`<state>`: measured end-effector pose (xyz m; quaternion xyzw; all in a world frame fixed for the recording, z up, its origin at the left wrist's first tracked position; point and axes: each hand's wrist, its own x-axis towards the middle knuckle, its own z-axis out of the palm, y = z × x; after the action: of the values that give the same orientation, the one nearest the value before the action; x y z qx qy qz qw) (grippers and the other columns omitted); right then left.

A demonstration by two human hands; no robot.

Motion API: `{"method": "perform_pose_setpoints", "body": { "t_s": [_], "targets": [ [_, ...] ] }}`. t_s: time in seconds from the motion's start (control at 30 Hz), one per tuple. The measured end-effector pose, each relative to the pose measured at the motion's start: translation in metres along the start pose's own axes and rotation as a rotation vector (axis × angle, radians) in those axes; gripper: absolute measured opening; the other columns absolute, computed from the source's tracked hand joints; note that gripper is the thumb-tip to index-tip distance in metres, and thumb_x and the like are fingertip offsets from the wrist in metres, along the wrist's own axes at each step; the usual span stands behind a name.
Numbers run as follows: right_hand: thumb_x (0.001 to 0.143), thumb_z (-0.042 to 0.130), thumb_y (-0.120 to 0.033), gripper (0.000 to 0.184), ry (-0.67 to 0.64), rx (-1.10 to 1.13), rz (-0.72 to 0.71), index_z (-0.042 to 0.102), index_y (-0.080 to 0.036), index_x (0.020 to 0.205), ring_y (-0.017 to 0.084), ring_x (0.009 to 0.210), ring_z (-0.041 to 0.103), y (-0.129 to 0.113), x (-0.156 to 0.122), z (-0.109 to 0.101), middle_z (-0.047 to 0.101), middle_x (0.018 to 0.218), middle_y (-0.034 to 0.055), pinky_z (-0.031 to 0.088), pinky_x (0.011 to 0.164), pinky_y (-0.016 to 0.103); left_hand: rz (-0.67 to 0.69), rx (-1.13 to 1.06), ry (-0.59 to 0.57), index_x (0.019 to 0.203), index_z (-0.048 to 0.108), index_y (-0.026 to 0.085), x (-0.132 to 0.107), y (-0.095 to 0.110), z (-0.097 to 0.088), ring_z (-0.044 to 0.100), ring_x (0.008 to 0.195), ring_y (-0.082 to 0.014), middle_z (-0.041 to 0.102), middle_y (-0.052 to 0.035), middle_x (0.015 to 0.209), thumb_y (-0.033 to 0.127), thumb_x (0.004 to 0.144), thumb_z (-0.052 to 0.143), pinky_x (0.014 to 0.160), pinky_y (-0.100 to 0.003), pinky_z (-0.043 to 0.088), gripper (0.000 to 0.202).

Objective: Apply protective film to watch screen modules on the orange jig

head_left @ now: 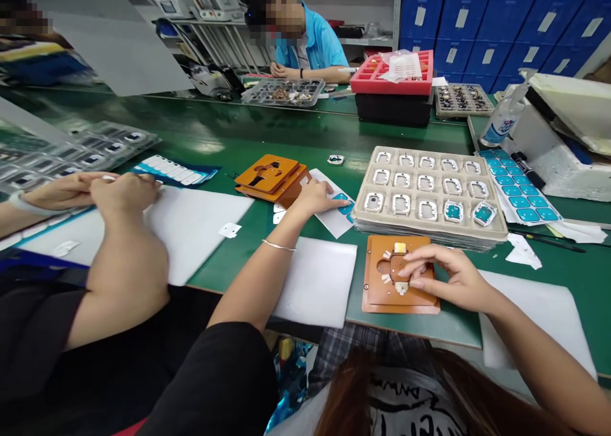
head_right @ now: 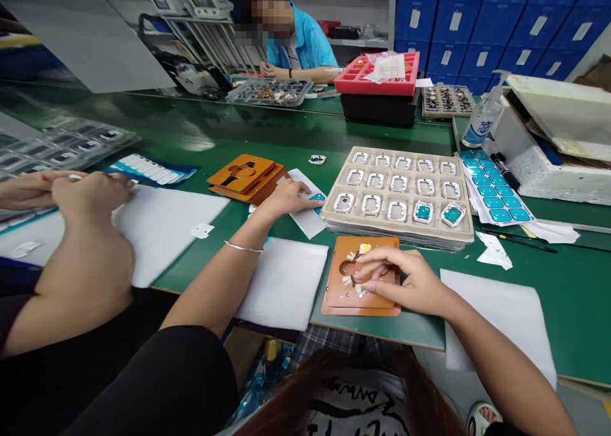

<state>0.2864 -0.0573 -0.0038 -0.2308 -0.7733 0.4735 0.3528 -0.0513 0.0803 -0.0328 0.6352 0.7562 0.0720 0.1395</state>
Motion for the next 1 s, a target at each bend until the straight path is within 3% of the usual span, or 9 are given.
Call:
{"method": "perform_pose_setpoints", "body": {
  "t_s": [0.23, 0.37, 0.5, 0.57, 0.63, 0.7, 0.8, 0.87, 1.0],
  "targets": [
    [0.090, 0.071, -0.022, 0.023, -0.011, 0.003, -0.067, 0.069, -0.025, 0.112, 0.015, 0.085, 0.076, -0.006, 0.003, -0.004, 0.080, 0.098, 0.0027, 0.062, 0.075, 0.026, -0.133, -0.054, -0.009, 0.093, 0.072, 0.018, -0.001, 0.002, 0.012, 0.052, 0.127, -0.0410, 0.059, -0.0157, 0.121, 0.062, 0.053, 0.084, 0.105, -0.041, 0.045, 0.061],
    [0.091, 0.069, -0.027, 0.014, 0.135, -0.102, -0.087, 0.071, -0.025, 0.105, 0.017, 0.082, 0.076, -0.006, 0.005, -0.019, 0.079, 0.093, 0.0025, 0.062, 0.072, 0.031, -0.171, -0.105, -0.028, 0.081, 0.070, 0.019, -0.003, 0.002, 0.009, 0.057, 0.120, -0.0390, 0.065, -0.0135, 0.114, 0.054, 0.045, 0.090, 0.097, -0.039, 0.049, 0.054],
    [0.093, 0.063, -0.029, 0.010, 0.464, -0.631, -0.136, 0.071, -0.024, 0.098, 0.020, 0.079, 0.071, 0.004, 0.008, -0.045, 0.077, 0.089, 0.0034, 0.058, 0.073, 0.037, -0.131, -0.167, -0.011, 0.077, 0.063, 0.020, -0.012, 0.006, 0.006, 0.064, 0.107, -0.0333, 0.069, -0.0098, 0.101, 0.043, 0.049, 0.091, 0.089, -0.037, 0.052, 0.046],
    [0.095, 0.060, -0.030, 0.014, 0.501, -0.942, -0.155, 0.071, -0.023, 0.099, 0.024, 0.085, 0.067, 0.011, 0.009, -0.056, 0.077, 0.093, 0.0055, 0.053, 0.079, 0.041, -0.090, -0.208, 0.026, 0.082, 0.060, 0.021, -0.023, 0.010, 0.001, 0.066, 0.099, -0.0291, 0.070, -0.0075, 0.094, 0.033, 0.059, 0.086, 0.085, -0.036, 0.053, 0.037],
    [0.097, 0.057, -0.031, 0.017, 0.436, -1.149, -0.138, 0.069, -0.021, 0.104, 0.028, 0.094, 0.063, 0.017, 0.009, -0.062, 0.077, 0.100, 0.0073, 0.048, 0.084, 0.044, -0.044, -0.261, 0.110, 0.098, 0.056, 0.021, -0.039, 0.014, -0.005, 0.069, 0.091, -0.0236, 0.070, -0.0047, 0.092, 0.023, 0.070, 0.076, 0.084, -0.035, 0.054, 0.034],
    [0.098, 0.055, -0.032, 0.020, 0.360, -1.256, -0.106, 0.067, -0.020, 0.109, 0.029, 0.100, 0.059, 0.021, 0.009, -0.063, 0.076, 0.106, 0.0079, 0.044, 0.085, 0.044, 0.029, -0.362, 0.300, 0.114, 0.047, 0.021, -0.057, 0.016, -0.012, 0.070, 0.087, -0.0194, 0.070, -0.0042, 0.095, 0.019, 0.079, 0.066, 0.084, -0.033, 0.055, 0.040],
    [0.100, 0.053, -0.035, 0.023, 0.281, -1.314, -0.081, 0.065, -0.020, 0.114, 0.029, 0.106, 0.057, 0.023, 0.012, -0.056, 0.076, 0.112, 0.0074, 0.038, 0.083, 0.041, 0.131, -0.479, 0.532, 0.122, 0.040, 0.019, -0.073, 0.016, -0.016, 0.070, 0.090, -0.0183, 0.067, -0.0077, 0.107, 0.025, 0.084, 0.062, 0.086, -0.032, 0.056, 0.044],
    [0.102, 0.050, -0.034, 0.024, 0.219, -1.334, -0.087, 0.063, -0.021, 0.117, 0.029, 0.109, 0.056, 0.024, 0.015, -0.050, 0.076, 0.113, 0.0062, 0.035, 0.083, 0.041, 0.126, -0.384, 0.470, 0.118, 0.047, 0.019, -0.071, 0.014, -0.012, 0.068, 0.099, -0.0236, 0.065, -0.0110, 0.116, 0.032, 0.081, 0.068, 0.094, -0.039, 0.054, 0.044],
    [0.104, 0.046, -0.027, 0.023, 0.146, -1.327, -0.113, 0.064, -0.023, 0.115, 0.028, 0.112, 0.056, 0.028, 0.020, -0.045, 0.077, 0.109, 0.0053, 0.031, 0.087, 0.043, 0.008, -0.116, 0.140, 0.110, 0.062, 0.017, -0.048, 0.007, -0.001, 0.049, 0.129, -0.0416, 0.058, -0.0181, 0.128, 0.048, 0.074, 0.074, 0.109, -0.054, 0.042, 0.048]
  ]
}}
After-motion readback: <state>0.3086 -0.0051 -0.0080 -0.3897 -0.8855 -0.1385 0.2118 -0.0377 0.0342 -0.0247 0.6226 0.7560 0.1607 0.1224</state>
